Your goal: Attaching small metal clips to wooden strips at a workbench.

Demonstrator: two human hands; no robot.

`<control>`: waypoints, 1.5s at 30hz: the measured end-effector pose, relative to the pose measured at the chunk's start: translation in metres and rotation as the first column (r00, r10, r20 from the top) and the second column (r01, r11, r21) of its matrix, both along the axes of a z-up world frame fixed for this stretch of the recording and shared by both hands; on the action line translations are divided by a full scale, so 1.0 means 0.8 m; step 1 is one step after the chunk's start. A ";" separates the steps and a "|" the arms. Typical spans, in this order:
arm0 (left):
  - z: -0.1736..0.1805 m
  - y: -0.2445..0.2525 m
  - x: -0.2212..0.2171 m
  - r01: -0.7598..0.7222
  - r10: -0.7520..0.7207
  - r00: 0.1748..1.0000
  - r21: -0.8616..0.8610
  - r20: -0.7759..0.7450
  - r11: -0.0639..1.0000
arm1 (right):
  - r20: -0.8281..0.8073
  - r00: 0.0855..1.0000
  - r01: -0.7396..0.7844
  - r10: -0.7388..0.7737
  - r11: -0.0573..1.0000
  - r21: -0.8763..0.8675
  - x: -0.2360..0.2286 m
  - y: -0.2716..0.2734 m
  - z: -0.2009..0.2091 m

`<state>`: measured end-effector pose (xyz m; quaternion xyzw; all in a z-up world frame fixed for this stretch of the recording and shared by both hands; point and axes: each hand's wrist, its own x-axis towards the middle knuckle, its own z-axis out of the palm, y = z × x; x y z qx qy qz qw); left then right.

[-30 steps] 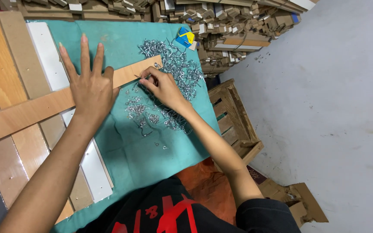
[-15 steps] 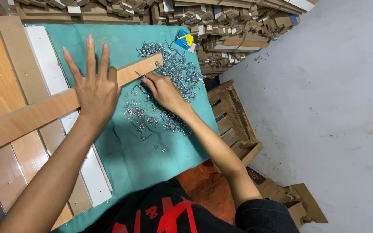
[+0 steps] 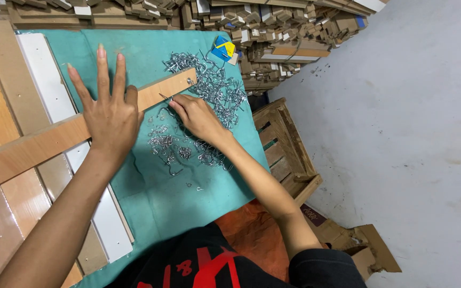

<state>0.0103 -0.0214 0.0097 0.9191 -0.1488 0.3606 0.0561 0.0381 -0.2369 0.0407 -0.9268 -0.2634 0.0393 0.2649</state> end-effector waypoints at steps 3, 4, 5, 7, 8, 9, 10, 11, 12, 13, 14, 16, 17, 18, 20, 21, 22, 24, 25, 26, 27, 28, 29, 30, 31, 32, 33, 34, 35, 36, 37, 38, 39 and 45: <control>0.003 0.000 -0.001 0.005 -0.005 1.000 -0.002 0.011 1.000 | 0.017 1.000 -0.016 0.016 1.000 -0.013 0.003 -0.004 -0.004; 0.002 0.000 -0.001 0.006 -0.006 1.000 -0.002 0.010 1.000 | 0.016 1.000 -0.015 0.015 1.000 -0.013 0.002 -0.002 0.000; 0.000 0.000 -0.001 0.005 -0.005 1.000 0.004 0.001 1.000 | 0.020 1.000 -0.015 0.016 0.999 -0.030 0.001 -0.001 0.004; 0.000 0.001 -0.001 0.004 -0.004 1.000 0.010 -0.007 1.000 | 0.025 1.000 -0.013 0.015 0.999 -0.046 0.001 0.002 0.010; 0.001 0.001 -0.001 0.003 -0.003 1.000 0.009 -0.007 1.000 | 0.017 1.000 -0.003 0.005 0.996 -0.093 0.002 0.004 0.013; 0.003 0.000 -0.002 0.003 -0.003 1.000 0.008 -0.007 1.000 | 0.009 1.000 0.007 -0.005 0.990 -0.139 0.002 0.005 0.015; 0.003 0.000 -0.003 0.005 -0.005 1.000 0.008 -0.007 1.000 | 0.009 1.000 0.008 -0.007 0.990 -0.139 0.004 0.004 0.017; 0.004 0.000 -0.003 0.004 -0.003 1.000 0.017 -0.020 1.000 | -0.009 1.000 -0.007 0.006 0.991 -0.136 0.006 0.004 0.018; 0.004 0.000 -0.003 0.003 -0.002 0.999 0.025 -0.033 1.000 | -0.026 0.999 -0.023 0.019 0.991 -0.133 0.009 0.005 0.019; 0.007 0.002 -0.002 0.000 0.001 1.000 0.028 -0.029 1.000 | -0.022 1.000 -0.025 0.022 0.991 -0.131 0.014 0.006 0.024; 0.009 0.003 -0.002 0.027 -0.027 0.999 0.009 -0.033 1.000 | -0.106 0.994 -0.030 0.017 0.992 -0.121 0.018 0.007 0.030; 0.010 0.001 -0.001 0.061 -0.062 0.997 -0.013 -0.040 0.998 | -0.193 0.981 -0.029 0.006 0.993 -0.114 0.027 0.008 0.038; 0.009 0.001 0.000 0.060 -0.060 0.998 0.000 -0.032 0.998 | -0.229 0.974 -0.049 -0.001 0.976 -0.212 0.032 0.010 0.042; 0.008 0.000 0.000 0.058 -0.058 0.998 0.013 -0.025 0.998 | -0.263 0.965 -0.072 -0.012 0.949 -0.307 0.038 0.012 0.046; 0.005 0.000 0.001 0.069 -0.068 0.997 0.018 -0.033 0.997 | 0.017 0.989 -0.119 0.149 0.850 -0.513 0.049 0.004 0.006; 0.005 0.001 0.002 0.073 -0.073 0.997 0.021 -0.036 0.997 | 0.253 0.898 -0.088 0.360 0.709 -0.700 0.056 0.001 -0.012; 0.004 0.002 0.004 0.074 -0.073 0.997 0.025 -0.034 0.997 | 0.256 0.897 -0.086 0.359 0.711 -0.698 0.053 0.006 -0.010; 0.002 0.000 0.004 0.065 -0.066 0.998 0.047 0.001 0.997 | 0.425 0.724 -0.050 0.543 0.657 -0.753 0.045 0.009 -0.004; 0.003 0.000 0.004 0.071 -0.071 0.997 0.044 -0.002 0.997 | 0.421 0.728 -0.049 0.540 0.654 -0.754 0.046 0.010 0.000; 0.004 0.000 0.004 0.085 -0.086 0.996 0.037 0.009 0.996 | 0.214 0.903 -0.132 0.373 0.716 -0.686 0.047 0.011 0.004; 0.006 0.001 0.004 0.098 -0.099 0.995 0.031 0.021 0.995 | -0.036 0.980 -0.180 0.197 0.786 -0.592 0.049 0.013 0.008; 0.006 0.002 0.002 0.101 -0.101 0.995 0.030 0.018 0.994 | -0.039 0.980 -0.179 0.195 0.786 -0.592 0.042 0.022 0.018; 0.006 0.002 0.003 0.116 -0.116 0.993 0.021 0.037 0.993 | -0.243 0.968 -0.032 -0.066 0.925 -0.380 0.036 0.029 0.028; 0.006 0.001 0.003 0.131 -0.131 0.990 0.011 0.055 0.991 | -0.482 0.838 0.187 -0.256 0.964 -0.189 0.030 0.037 0.038; 0.005 0.000 0.004 0.131 -0.131 0.990 0.008 0.056 0.991 | -0.480 0.838 0.187 -0.258 0.964 -0.192 0.032 0.043 0.034; 0.005 -0.001 0.005 0.147 -0.147 0.988 0.002 0.056 0.989 | -0.534 0.790 0.256 -0.302 0.953 -0.161 0.033 0.048 0.030; 0.003 0.001 0.002 0.160 -0.160 0.986 0.000 0.049 0.987 | -0.591 0.733 0.323 -0.336 0.937 -0.133 0.031 0.056 0.023; 0.003 -0.001 -0.001 0.157 -0.157 0.987 -0.001 0.045 0.988 | -0.594 0.731 0.320 -0.334 0.938 -0.134 0.032 0.052 0.012; 0.004 0.000 -0.001 0.164 -0.164 0.986 0.000 0.033 0.986 | -0.489 0.824 0.213 -0.285 0.957 -0.200 0.037 0.052 0.000; 0.005 0.002 0.000 0.171 -0.170 0.985 -0.001 0.021 0.985 | -0.380 0.900 0.112 -0.215 0.955 -0.275 0.042 0.052 -0.010; 0.006 0.001 0.001 0.166 -0.166 0.986 0.005 0.028 0.986 | -0.374 0.904 0.110 -0.209 0.957 -0.270 0.042 0.052 -0.007; 0.008 0.001 0.002 0.139 -0.140 0.990 0.016 0.027 0.990 | -0.289 0.946 0.040 -0.149 0.935 -0.351 0.041 0.052 -0.004; 0.008 0.001 -0.001 0.114 -0.115 0.993 0.025 0.021 0.993 | -0.212 0.974 -0.020 -0.081 0.900 -0.435 0.037 0.051 -0.002; 0.022 -0.004 -0.014 0.047 -0.035 0.988 0.083 -0.148 0.995 | -0.143 0.974 0.122 -0.177 0.937 -0.329 -0.008 0.052 -0.004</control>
